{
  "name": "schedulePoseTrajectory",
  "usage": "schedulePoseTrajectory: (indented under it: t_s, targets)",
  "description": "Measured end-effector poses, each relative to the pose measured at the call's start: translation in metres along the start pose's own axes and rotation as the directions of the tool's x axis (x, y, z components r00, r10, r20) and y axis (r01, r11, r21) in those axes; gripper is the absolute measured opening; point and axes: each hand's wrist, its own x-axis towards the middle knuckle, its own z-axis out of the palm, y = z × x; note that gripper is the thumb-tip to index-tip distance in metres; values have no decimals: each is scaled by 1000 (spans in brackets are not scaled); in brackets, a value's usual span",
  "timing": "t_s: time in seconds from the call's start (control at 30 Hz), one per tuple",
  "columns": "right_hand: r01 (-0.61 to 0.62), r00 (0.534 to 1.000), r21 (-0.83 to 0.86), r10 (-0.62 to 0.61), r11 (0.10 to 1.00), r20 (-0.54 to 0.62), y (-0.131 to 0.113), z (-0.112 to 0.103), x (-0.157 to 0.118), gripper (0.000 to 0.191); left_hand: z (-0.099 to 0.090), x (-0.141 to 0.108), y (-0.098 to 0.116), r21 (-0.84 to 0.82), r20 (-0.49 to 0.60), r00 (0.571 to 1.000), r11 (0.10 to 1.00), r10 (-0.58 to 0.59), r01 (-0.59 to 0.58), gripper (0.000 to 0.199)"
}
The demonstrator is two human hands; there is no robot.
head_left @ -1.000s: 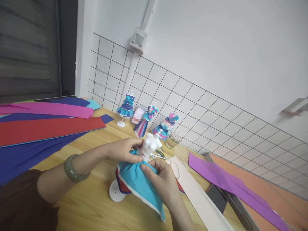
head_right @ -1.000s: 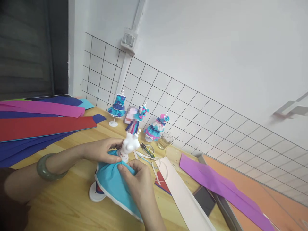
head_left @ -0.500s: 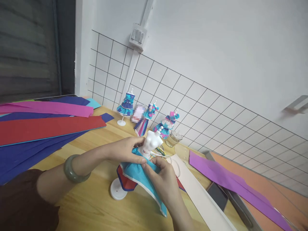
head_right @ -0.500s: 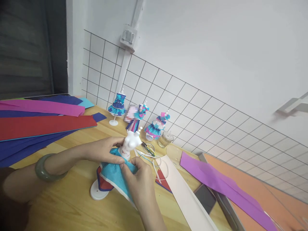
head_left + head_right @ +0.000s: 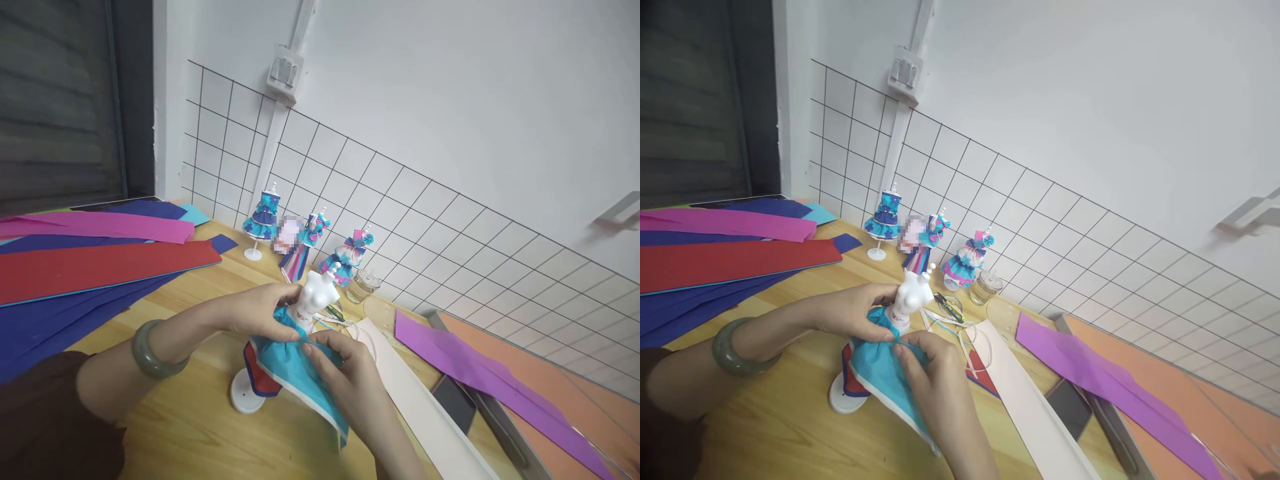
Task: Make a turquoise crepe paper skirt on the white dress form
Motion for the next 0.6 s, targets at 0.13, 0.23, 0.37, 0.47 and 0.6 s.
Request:
schedulePoseTrajectory:
  t_s: [0.13,0.23,0.37,0.47,0.6]
  targets:
    - [54,998,9,-55,998,22,0,0,1,18,0,-1,0,33,3,999,999,-35,35,37]
    - [69,997,32,-69,997,18,3,0,3,17,0,-1,0,59,7,999,997,-44,43,36]
    - [-36,997,81,42,996,-66,5,1,5,14,0,-1,0,93,17,999,995,-47,45,37]
    - [-72,992,105,82,992,-96,6,2,6,15,0,-1,2,123,13,998,991,-58,56,39]
    - [-86,989,70,94,994,-117,6,4,8,17,1,-1,5,162,17,998,985,-68,64,42]
